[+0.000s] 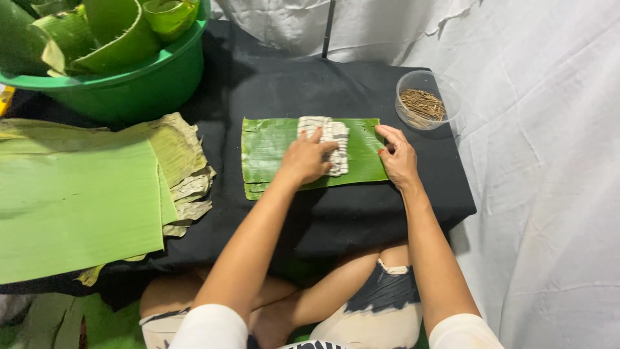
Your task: Cleaning banana leaves with a cloth and folding them into cones.
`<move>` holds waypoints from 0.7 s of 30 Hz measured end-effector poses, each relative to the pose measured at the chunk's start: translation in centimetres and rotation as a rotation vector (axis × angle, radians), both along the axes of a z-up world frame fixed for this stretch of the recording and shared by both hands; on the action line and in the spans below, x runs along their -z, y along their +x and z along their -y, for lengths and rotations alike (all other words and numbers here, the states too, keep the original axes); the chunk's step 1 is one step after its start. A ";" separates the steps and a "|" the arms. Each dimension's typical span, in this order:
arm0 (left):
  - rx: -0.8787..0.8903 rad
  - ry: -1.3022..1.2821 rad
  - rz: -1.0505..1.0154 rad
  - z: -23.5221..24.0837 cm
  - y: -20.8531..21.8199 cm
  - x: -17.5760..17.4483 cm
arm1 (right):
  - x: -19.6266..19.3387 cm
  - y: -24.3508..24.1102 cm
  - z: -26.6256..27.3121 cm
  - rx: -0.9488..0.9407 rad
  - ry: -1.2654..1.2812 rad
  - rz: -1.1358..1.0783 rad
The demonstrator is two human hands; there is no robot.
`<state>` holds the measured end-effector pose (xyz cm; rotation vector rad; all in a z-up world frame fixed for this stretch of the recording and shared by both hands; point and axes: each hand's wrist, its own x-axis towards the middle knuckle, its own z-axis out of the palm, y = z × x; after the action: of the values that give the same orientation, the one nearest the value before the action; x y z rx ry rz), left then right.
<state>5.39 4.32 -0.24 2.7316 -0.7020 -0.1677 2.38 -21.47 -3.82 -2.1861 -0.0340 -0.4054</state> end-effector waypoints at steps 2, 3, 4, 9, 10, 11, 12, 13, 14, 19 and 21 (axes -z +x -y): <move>0.034 0.003 0.022 2.5 0.2 0.4 | -0.1 0.1 0.0 0.006 0.013 -0.015; 0.054 0.000 0.044 3.7 0.3 0.8 | -0.1 0.0 0.0 0.002 0.020 -0.011; 0.074 -0.004 0.065 4.9 0.3 1.1 | -0.2 -0.1 -0.1 -0.003 0.028 -0.006; 0.083 -0.004 0.043 6.8 -0.4 1.1 | -0.2 0.0 -0.1 0.003 0.050 -0.013; 0.083 0.002 0.043 6.7 -0.5 0.9 | -0.3 0.0 -0.1 -0.001 0.047 -0.009; 0.084 0.003 0.043 5.7 -0.6 0.7 | -0.2 0.0 0.0 0.000 0.048 -0.009; 0.074 0.013 0.034 4.8 -0.6 0.4 | -0.2 0.1 0.0 -0.002 0.045 -0.006; 0.063 0.023 0.026 3.9 -0.7 0.1 | -0.1 0.1 0.1 -0.004 0.042 -0.003; 0.064 0.024 0.027 2.3 -0.7 -0.3 | -0.3 0.0 0.0 -0.003 0.043 -0.002; -0.091 0.048 -0.057 -5.7 -1.4 -2.3 | -0.3 -0.1 0.0 -0.008 0.046 -0.007; -0.117 0.058 -0.070 -7.9 -1.9 -2.9 | -0.3 -0.2 0.0 -0.011 0.029 -0.015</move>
<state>3.51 12.24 2.63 2.7974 -0.5246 -0.2588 2.19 -21.49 -3.49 -2.1591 -0.0318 -0.3808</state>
